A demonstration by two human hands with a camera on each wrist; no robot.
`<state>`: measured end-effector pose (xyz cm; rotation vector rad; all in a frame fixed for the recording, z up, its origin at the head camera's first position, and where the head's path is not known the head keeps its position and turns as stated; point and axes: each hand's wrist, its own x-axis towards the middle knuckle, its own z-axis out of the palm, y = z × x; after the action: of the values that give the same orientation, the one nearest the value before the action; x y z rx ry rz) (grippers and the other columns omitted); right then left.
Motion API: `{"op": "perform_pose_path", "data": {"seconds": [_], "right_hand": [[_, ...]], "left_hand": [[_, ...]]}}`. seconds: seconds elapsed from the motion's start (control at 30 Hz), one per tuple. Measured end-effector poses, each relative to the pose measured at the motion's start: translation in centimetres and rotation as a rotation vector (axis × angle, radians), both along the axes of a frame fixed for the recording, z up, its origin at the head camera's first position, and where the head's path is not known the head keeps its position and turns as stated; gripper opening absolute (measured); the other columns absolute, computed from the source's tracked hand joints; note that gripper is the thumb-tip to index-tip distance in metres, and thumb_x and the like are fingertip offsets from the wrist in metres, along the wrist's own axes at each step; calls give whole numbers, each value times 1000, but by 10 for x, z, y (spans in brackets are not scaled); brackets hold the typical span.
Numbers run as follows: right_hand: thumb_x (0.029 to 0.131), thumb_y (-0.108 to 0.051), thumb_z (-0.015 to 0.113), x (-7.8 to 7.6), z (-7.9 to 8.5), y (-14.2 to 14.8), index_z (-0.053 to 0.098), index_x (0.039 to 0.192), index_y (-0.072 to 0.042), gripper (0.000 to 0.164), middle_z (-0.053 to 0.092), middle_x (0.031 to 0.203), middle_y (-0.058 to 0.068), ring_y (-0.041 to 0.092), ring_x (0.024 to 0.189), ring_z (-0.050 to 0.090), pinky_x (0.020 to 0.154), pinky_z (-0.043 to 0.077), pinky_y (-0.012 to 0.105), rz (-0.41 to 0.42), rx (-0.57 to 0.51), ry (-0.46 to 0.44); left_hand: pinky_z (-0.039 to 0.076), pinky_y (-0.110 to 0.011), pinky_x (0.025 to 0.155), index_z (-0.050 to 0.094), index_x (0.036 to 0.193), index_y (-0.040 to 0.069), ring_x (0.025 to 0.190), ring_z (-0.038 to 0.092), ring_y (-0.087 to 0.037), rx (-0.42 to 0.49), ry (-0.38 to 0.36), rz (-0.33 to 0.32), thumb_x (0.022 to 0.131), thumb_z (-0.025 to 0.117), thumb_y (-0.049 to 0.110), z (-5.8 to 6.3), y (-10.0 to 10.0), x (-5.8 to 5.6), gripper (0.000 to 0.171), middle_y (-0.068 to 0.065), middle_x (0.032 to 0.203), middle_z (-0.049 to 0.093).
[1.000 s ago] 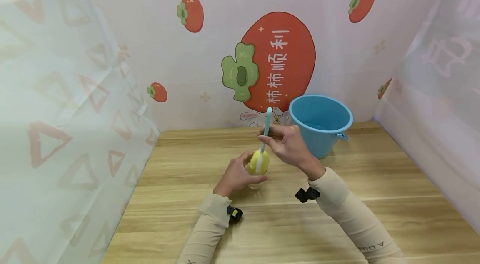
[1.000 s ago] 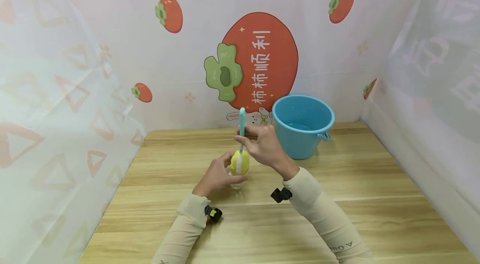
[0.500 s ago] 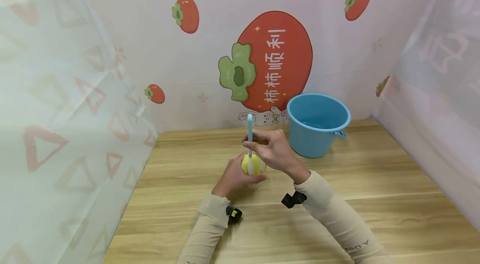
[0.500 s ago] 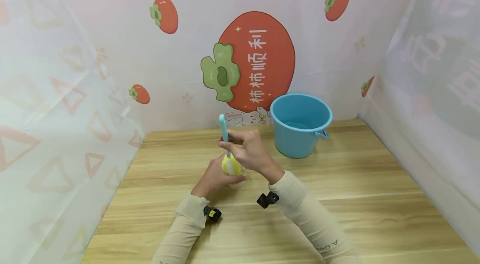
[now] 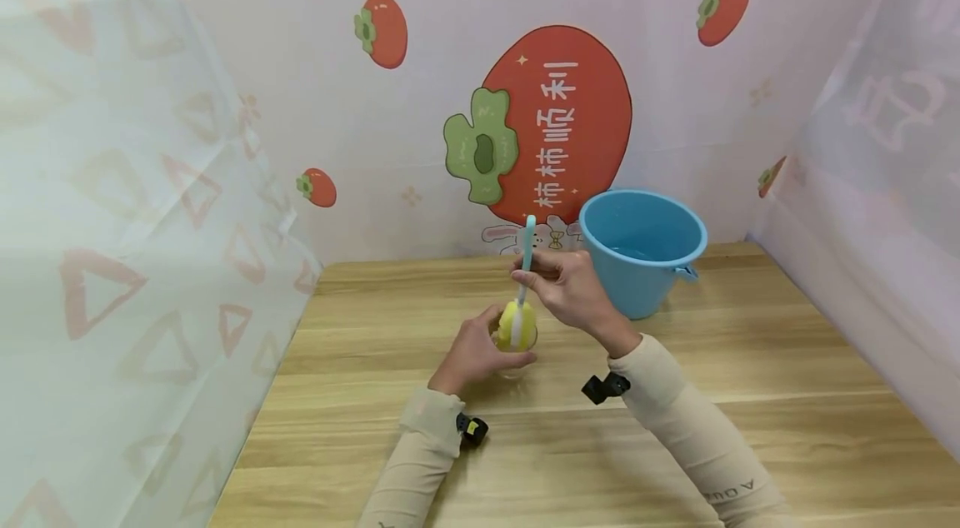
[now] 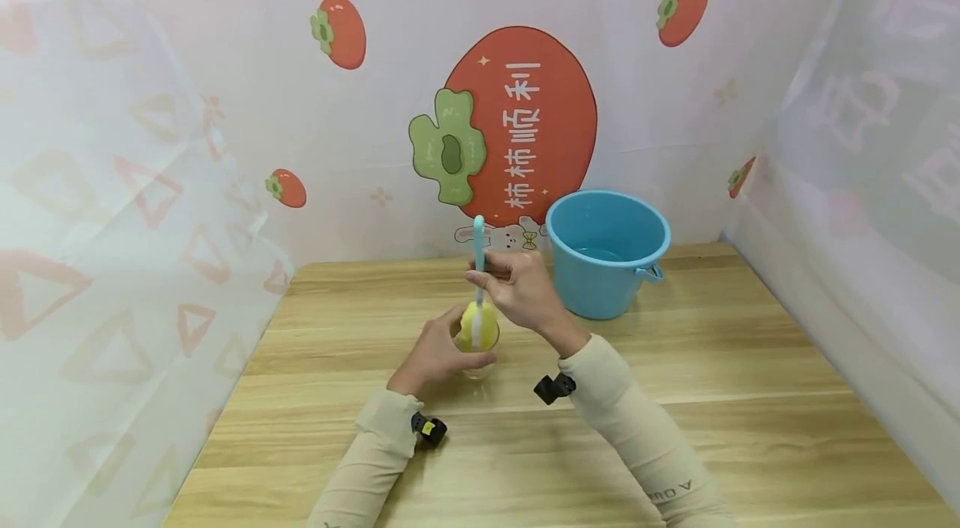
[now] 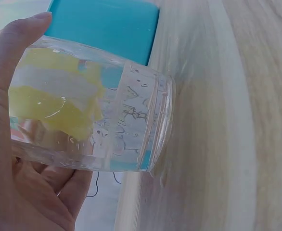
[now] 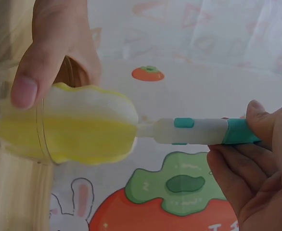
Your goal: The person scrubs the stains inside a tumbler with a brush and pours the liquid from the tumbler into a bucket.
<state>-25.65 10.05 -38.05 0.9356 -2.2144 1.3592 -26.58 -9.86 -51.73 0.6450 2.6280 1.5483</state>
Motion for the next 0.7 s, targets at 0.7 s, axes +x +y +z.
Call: {"op": "perform_pose_path", "data": {"seconds": [0.7], "right_hand": [[97,-9,76,16,2,-25,79,108,-7,12,81,99,6,17,100,80,91,63,34,165,6,-21]], "left_hand": [[53,-27,65,63,124,27,75,62,-10,-3,104,-61,77,95,45,-2,-3,-3,60,5,86,67]]}}
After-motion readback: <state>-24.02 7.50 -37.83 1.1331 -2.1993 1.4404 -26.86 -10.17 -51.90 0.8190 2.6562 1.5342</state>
